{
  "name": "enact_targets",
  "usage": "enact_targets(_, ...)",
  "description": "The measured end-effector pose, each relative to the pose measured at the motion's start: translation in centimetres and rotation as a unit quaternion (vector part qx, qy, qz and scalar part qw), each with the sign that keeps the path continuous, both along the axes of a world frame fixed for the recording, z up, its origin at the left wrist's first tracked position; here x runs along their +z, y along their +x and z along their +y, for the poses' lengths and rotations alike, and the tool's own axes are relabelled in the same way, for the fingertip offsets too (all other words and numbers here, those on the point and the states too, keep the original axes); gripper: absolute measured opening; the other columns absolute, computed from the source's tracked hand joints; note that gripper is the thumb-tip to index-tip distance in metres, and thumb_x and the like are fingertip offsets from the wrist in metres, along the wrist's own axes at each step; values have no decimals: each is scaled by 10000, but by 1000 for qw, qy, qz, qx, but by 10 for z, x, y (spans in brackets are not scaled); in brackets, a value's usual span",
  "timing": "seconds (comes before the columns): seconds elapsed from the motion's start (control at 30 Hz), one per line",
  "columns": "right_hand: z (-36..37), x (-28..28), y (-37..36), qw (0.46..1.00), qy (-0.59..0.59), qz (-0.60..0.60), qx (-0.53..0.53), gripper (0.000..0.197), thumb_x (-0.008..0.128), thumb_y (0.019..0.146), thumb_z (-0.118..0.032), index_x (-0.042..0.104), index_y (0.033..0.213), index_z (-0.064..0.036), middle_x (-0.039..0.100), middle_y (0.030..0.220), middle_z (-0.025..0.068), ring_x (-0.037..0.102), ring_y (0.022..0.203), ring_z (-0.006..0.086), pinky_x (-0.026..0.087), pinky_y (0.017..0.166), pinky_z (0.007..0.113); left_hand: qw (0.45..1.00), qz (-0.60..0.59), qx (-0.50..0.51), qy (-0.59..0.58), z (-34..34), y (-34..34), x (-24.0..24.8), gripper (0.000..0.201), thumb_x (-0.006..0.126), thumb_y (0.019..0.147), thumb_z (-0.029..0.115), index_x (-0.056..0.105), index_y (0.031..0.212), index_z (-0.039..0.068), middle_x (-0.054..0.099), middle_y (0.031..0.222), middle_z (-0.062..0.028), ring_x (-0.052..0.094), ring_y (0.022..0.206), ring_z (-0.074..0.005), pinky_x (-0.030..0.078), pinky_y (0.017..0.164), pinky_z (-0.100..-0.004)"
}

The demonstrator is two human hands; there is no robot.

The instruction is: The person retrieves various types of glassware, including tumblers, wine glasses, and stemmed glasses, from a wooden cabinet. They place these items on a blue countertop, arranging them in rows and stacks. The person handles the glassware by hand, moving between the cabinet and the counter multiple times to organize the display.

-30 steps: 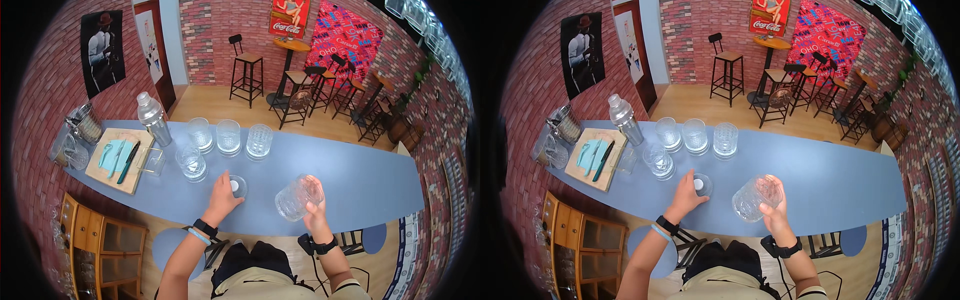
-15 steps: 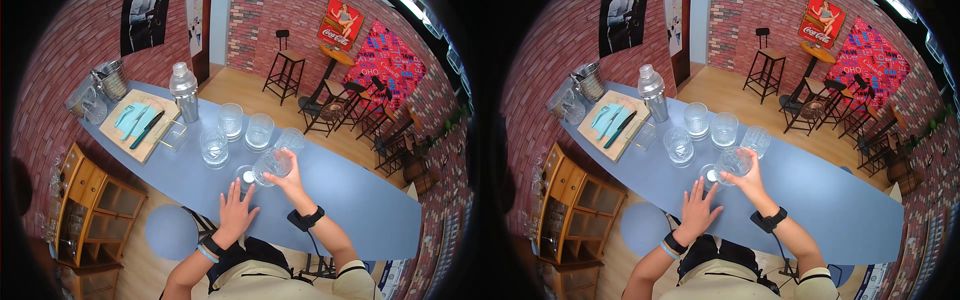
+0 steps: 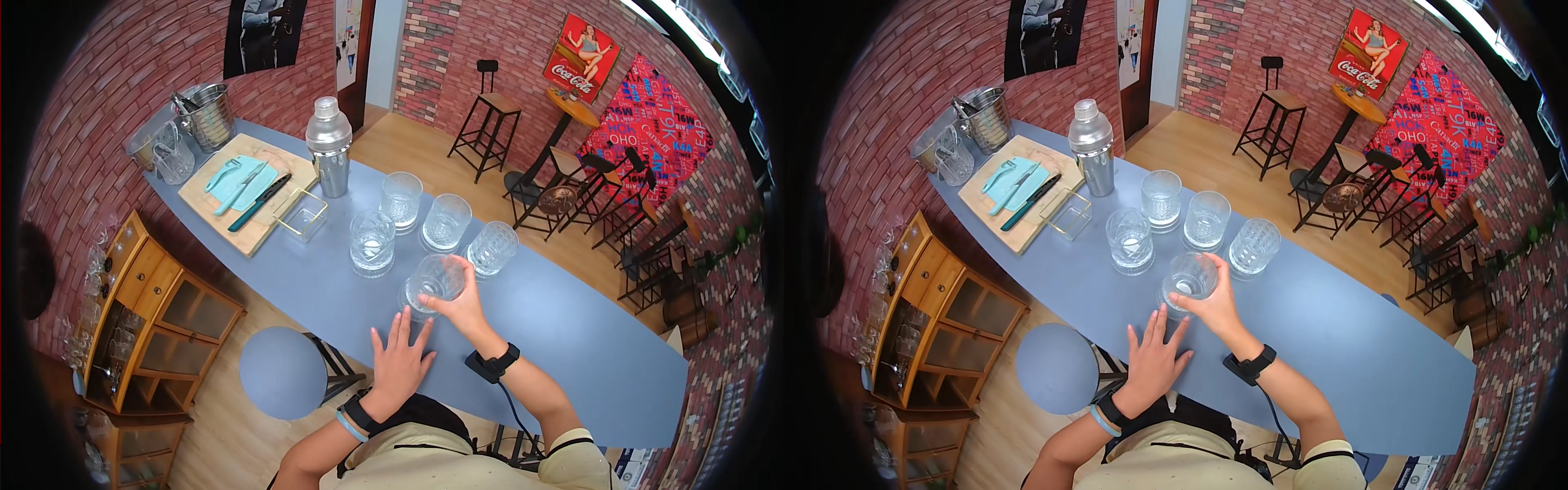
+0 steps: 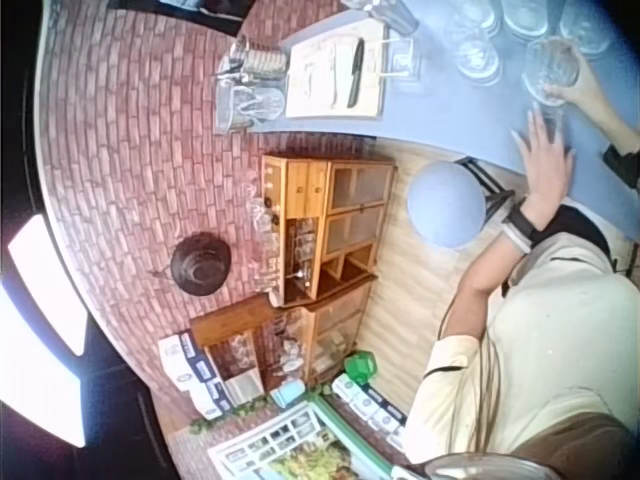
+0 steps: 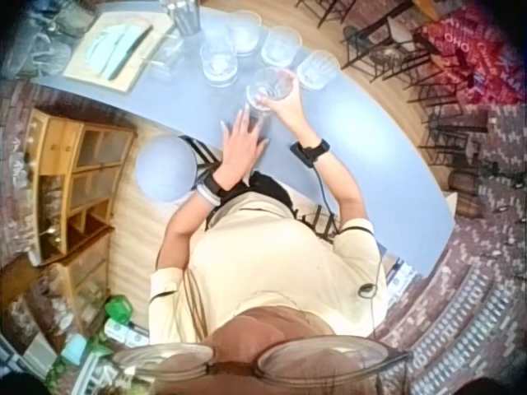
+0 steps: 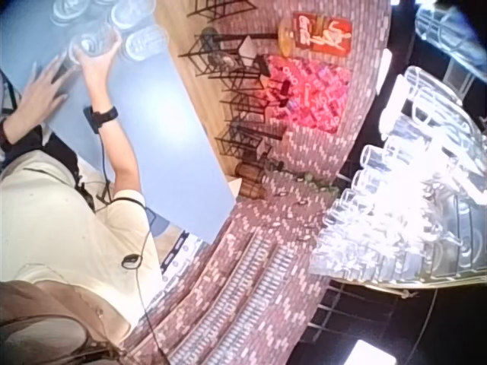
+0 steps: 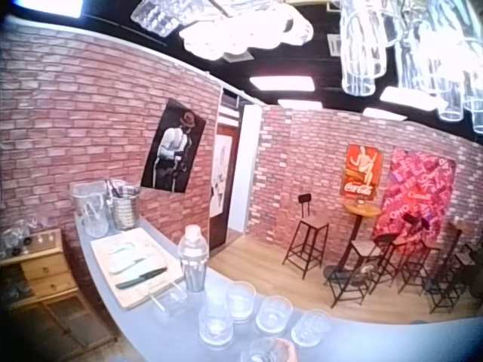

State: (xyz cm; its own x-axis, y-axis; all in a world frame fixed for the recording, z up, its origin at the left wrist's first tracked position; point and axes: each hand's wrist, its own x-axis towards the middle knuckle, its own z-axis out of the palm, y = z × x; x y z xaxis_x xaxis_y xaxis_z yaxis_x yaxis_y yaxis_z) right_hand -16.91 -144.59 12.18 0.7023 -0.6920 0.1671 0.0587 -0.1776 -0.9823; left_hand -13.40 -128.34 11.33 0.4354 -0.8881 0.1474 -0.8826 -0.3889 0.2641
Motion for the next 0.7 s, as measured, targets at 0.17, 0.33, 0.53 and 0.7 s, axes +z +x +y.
enact_targets(0.17, 14, 8, -4, 998, -26, 49, 6, 847, 831, 575, -187, 301, 1218, -32, 414, 1216, 149, 393, 1169, 244, 356, 958, 362, 1000, 6, 18, 0, -2, -8, -7, 594, 562, 799, 404, 390, 1313, 161, 283, 1365, -237, 289, 1274, -321, 255, 945, -601)
enact_targets(0.33, 19, 5, -2, 993, -89, 70, -10, 878, 815, 594, -274, 283, 1236, -1, 407, 1214, 194, 424, 1141, 292, 376, 930, 385, 999, 10, 30, 4, -1, -17, -11, 599, 556, 802, 401, 391, 1309, 128, 273, 1343, -301, 269, 1266, -394, 225, 943, -624)
enact_targets(0.53, 25, 5, -5, 990, -108, 82, -29, 888, 816, 595, -293, 283, 1235, 14, 411, 1202, 201, 427, 1133, 297, 377, 924, 389, 1000, 14, 24, 5, -4, -18, -14, 552, 539, 817, 389, 415, 1280, 115, 259, 1338, -324, 253, 1264, -424, 204, 945, -635)
enact_targets(0.7, 30, 10, -13, 984, -145, 101, -27, 895, 814, 602, -297, 276, 1245, 14, 413, 1181, 197, 433, 1122, 296, 387, 919, 381, 1000, 27, 15, -4, -4, -21, -12, 516, 535, 830, 361, 428, 1243, 71, 248, 1307, -371, 237, 1257, -461, 198, 934, -654)
